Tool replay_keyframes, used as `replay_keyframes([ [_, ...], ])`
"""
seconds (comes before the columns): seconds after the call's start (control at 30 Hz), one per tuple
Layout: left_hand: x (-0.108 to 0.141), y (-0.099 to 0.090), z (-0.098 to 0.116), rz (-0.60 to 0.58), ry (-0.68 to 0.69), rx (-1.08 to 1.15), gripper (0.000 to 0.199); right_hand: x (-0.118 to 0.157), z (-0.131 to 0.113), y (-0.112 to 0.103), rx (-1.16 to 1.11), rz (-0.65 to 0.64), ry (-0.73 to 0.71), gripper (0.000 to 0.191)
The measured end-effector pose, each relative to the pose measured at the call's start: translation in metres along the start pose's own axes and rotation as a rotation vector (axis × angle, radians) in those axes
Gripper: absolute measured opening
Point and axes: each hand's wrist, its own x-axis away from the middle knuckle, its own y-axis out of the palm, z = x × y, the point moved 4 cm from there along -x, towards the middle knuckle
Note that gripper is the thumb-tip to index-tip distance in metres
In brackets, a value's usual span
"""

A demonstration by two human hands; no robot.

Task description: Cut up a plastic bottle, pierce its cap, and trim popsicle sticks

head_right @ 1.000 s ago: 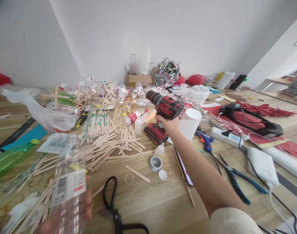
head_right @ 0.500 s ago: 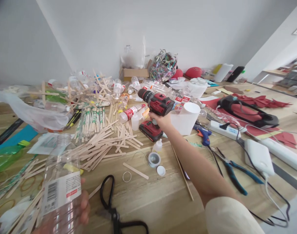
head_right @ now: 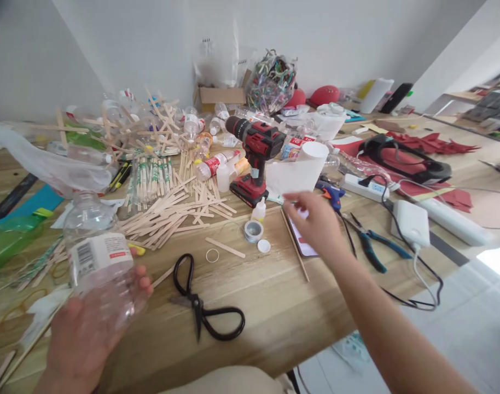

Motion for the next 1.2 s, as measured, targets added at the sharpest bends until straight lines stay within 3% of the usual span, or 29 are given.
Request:
replay_keyframes([
  [0.1,0.006,0.009,0.003,-0.048,0.048,0.056,0.064,0.075,-0.041,0.039,0.026,-0.304,-0.111,0.016],
  [0.17,0.013,0.013,0.006,-0.064,0.054,0.071,0.060,0.117,-0.066,0.075,0.183,-0.551,-0.308,0.013],
  [0.2,0.017,0.014,0.007,-0.078,0.057,0.076,0.059,0.131,-0.071,0.089,0.320,-0.585,-0.330,0.011],
  [0.3,0.031,0.013,0.010,-0.106,0.063,0.096,0.058,0.150,-0.075,0.114,0.429,-0.590,-0.343,0.013],
  [0.43,0.047,0.006,0.010,-0.136,0.095,0.129,0.057,0.154,-0.068,0.124,0.500,-0.592,-0.386,0.018],
  [0.57,0.055,0.005,0.004,-0.150,0.107,0.144,0.058,0.158,-0.068,0.120,0.541,-0.594,-0.390,0.021],
  [0.73,0.049,0.021,0.000,-0.137,0.161,0.162,0.055,0.141,-0.064,0.107,0.618,-0.532,-0.234,0.022],
  [0.87,0.039,0.037,-0.004,-0.167,0.170,0.176,0.051,0.115,-0.054,0.110,0.682,-0.496,-0.109,0.020],
  [1.07,0.033,0.055,-0.023,-0.239,0.005,0.245,0.050,0.095,-0.041,0.123,0.661,-0.458,-0.055,0.015],
  [1.2,0.027,0.062,-0.035,-0.257,-0.050,0.267,0.053,0.092,-0.053,0.118,0.529,-0.390,-0.105,0.021],
])
